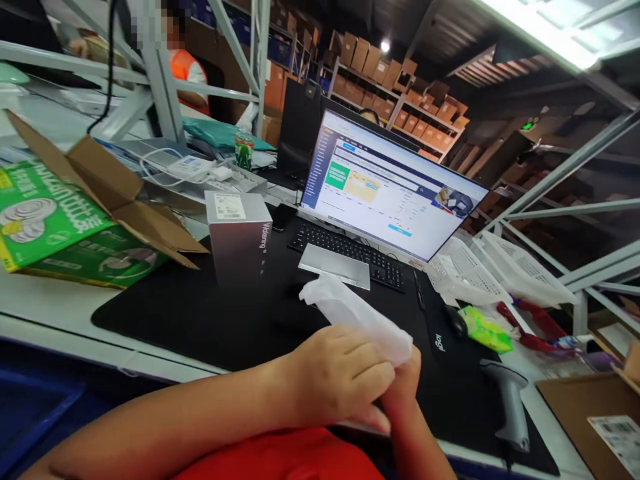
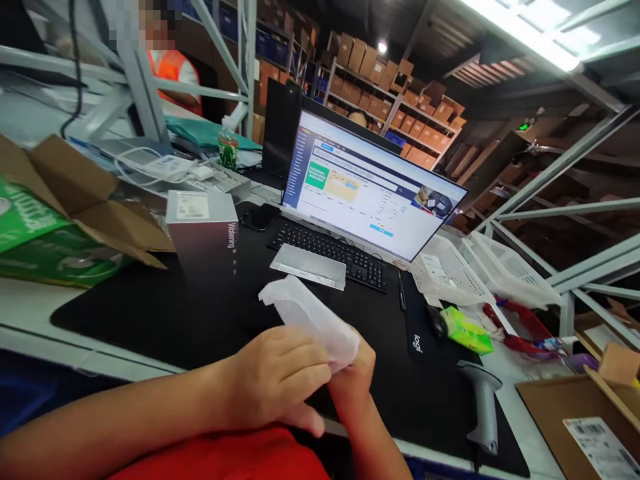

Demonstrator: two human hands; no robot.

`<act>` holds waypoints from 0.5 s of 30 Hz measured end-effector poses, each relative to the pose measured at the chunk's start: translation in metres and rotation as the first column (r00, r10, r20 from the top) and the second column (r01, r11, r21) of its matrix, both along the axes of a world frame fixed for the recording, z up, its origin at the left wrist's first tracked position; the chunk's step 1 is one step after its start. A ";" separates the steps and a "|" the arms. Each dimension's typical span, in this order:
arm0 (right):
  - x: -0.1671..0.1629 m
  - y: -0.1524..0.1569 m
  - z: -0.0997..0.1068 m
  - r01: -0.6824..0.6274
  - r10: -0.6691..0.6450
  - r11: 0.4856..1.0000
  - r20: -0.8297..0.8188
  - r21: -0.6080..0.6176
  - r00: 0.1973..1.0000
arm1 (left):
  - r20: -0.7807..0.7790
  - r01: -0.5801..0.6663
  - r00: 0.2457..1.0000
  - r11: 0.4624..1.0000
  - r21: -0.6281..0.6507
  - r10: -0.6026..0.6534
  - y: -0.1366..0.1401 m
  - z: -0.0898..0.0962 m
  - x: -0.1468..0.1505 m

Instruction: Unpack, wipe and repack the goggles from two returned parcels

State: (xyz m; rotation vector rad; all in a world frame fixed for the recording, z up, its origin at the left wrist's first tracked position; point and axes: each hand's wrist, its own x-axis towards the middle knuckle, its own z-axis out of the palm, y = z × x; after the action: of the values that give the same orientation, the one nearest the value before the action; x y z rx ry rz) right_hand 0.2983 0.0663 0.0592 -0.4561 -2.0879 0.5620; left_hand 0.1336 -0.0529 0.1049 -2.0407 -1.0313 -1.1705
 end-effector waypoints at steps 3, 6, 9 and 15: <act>-0.002 0.017 0.009 -0.008 0.007 0.991 -0.003 -0.133 1.000 | -0.073 -0.131 0.990 0.974 -0.187 0.119 -0.005 -0.004 -0.037; -0.011 0.029 0.015 -0.122 0.143 0.940 0.044 -0.318 0.989 | -0.011 -0.246 0.959 0.811 -0.530 0.284 -0.002 -0.010 -0.068; -0.022 0.036 0.016 -0.221 0.269 0.893 0.072 -0.392 0.960 | 0.025 -0.225 0.937 0.657 -0.719 0.348 0.000 -0.019 -0.081; -0.017 0.074 0.018 -0.230 0.210 0.849 -0.096 -0.476 0.973 | 0.074 -0.368 0.817 0.616 -0.696 0.572 -0.001 -0.041 -0.104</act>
State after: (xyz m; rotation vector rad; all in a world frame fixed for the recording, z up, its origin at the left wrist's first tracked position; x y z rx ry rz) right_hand 0.2810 0.1402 0.0773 -0.4813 -1.9606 1.2388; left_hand 0.0293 -0.0540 0.0643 -1.8603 -2.2527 -0.8851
